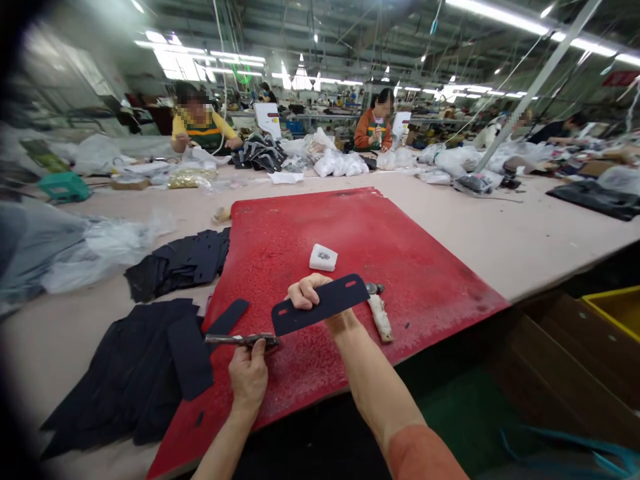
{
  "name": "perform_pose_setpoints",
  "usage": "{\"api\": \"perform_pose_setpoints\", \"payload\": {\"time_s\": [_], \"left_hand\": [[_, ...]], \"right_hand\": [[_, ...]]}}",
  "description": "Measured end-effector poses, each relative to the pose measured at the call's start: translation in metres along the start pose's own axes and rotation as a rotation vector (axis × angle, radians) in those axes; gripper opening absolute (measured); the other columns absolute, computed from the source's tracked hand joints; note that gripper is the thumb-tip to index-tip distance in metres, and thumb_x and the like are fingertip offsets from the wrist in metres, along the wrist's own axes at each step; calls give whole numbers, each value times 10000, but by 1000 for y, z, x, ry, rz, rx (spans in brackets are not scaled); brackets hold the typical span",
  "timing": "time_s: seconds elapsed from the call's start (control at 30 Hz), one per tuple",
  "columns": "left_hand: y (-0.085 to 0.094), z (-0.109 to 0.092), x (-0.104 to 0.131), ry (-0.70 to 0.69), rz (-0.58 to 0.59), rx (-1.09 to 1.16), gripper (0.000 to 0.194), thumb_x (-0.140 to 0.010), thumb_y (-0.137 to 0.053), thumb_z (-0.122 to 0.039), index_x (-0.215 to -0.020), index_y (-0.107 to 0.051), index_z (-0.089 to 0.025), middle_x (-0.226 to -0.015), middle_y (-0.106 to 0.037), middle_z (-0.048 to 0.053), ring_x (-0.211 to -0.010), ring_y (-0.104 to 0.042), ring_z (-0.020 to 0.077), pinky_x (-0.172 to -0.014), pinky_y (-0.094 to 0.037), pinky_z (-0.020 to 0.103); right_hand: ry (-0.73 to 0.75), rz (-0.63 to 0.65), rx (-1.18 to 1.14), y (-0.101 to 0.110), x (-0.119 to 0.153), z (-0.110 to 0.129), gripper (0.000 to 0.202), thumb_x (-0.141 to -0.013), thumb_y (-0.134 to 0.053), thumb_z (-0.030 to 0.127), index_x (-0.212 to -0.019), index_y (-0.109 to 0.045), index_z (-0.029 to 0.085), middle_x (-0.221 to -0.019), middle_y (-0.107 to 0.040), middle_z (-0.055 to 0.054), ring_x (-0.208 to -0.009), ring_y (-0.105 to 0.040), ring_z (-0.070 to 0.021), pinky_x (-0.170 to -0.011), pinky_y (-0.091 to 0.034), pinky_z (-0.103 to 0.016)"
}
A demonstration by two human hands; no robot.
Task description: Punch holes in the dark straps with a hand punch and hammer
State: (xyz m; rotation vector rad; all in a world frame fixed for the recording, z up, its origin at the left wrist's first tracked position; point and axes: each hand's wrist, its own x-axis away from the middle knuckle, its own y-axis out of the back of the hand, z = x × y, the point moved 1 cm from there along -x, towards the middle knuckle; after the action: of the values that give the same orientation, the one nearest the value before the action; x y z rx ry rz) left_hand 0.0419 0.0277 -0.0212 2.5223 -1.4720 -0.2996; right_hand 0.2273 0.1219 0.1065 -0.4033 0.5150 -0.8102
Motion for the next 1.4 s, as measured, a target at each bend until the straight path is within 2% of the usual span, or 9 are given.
{"api": "perform_pose_setpoints", "payload": {"time_s": [0.17,0.37,0.57,0.73,0.8,0.9,1.0,1.13,1.4], "left_hand": [[0,-7,4,-16,12,-71,347,-833,-543,-499,-848,-660,-172,-769,-742,104,-735,-716,276,-697,-560,367],[0,-17,6,-23,7,-135,311,-845,-536,-464,-835,-659,-179,-771,-738,103,-729,-709,280,-695,-551,373],[-1,-20,17,31,28,1,247,-873,-522,-382,-860,-645,-167,-787,-721,95,-725,-701,238,-685,-556,331],[-5,-23,21,70,33,36,189,-888,-488,-298,-812,-607,-174,-739,-688,81,-675,-667,205,-634,-525,290],[-7,-23,22,85,14,28,153,-874,-489,-253,-799,-599,-177,-746,-685,85,-684,-657,204,-638,-511,287],[-8,-21,23,83,19,46,141,-869,-478,-220,-800,-595,-181,-740,-675,78,-681,-636,196,-648,-488,285],[-8,-19,24,83,39,72,143,-869,-480,-217,-789,-595,-183,-732,-667,71,-681,-620,192,-664,-467,287],[-7,-18,23,105,57,96,123,-853,-494,-198,-787,-596,-177,-770,-666,79,-716,-608,192,-690,-452,290],[-5,-19,23,85,78,133,107,-793,-497,-101,-778,-555,-190,-740,-649,53,-693,-593,183,-667,-425,277]], "right_hand": [[-104,15,-14,10,-3,-11,646,-449,-695,743,-440,-265,261,-425,-270,40,-463,-336,-137,-567,-387,-336],[-207,-274,44,32,-3,-20,711,-399,-582,870,-465,-222,261,-427,-289,32,-466,-382,-157,-570,-418,-361],[-321,-375,57,35,-16,-47,317,-616,-683,451,-666,-463,227,-631,-501,23,-500,-410,-112,-556,-406,-283],[-556,-476,140,49,-39,-87,195,-669,-672,269,-698,-493,199,-483,-324,100,-368,-257,-57,-387,-239,-198],[-628,-514,203,55,-60,-96,174,-761,-653,263,-724,-504,180,-500,-350,97,-364,-274,-51,-362,-208,-183],[-670,-548,301,54,-115,-99,186,-915,-586,326,-908,-580,141,-702,-546,33,-510,-478,-68,-452,-403,-192],[-651,-529,390,40,-186,-99,296,-937,-575,373,-1131,-586,150,-1038,-627,-53,-824,-624,-148,-701,-553,-318],[-626,-428,518,9,-248,-116,322,-934,-581,368,-1177,-579,156,-1126,-621,-74,-921,-634,-179,-776,-561,-366],[-621,-205,994,-9,-179,-153,230,-879,-564,242,-1056,-624,108,-814,-642,-49,-691,-621,-162,-661,-521,-330]]}}
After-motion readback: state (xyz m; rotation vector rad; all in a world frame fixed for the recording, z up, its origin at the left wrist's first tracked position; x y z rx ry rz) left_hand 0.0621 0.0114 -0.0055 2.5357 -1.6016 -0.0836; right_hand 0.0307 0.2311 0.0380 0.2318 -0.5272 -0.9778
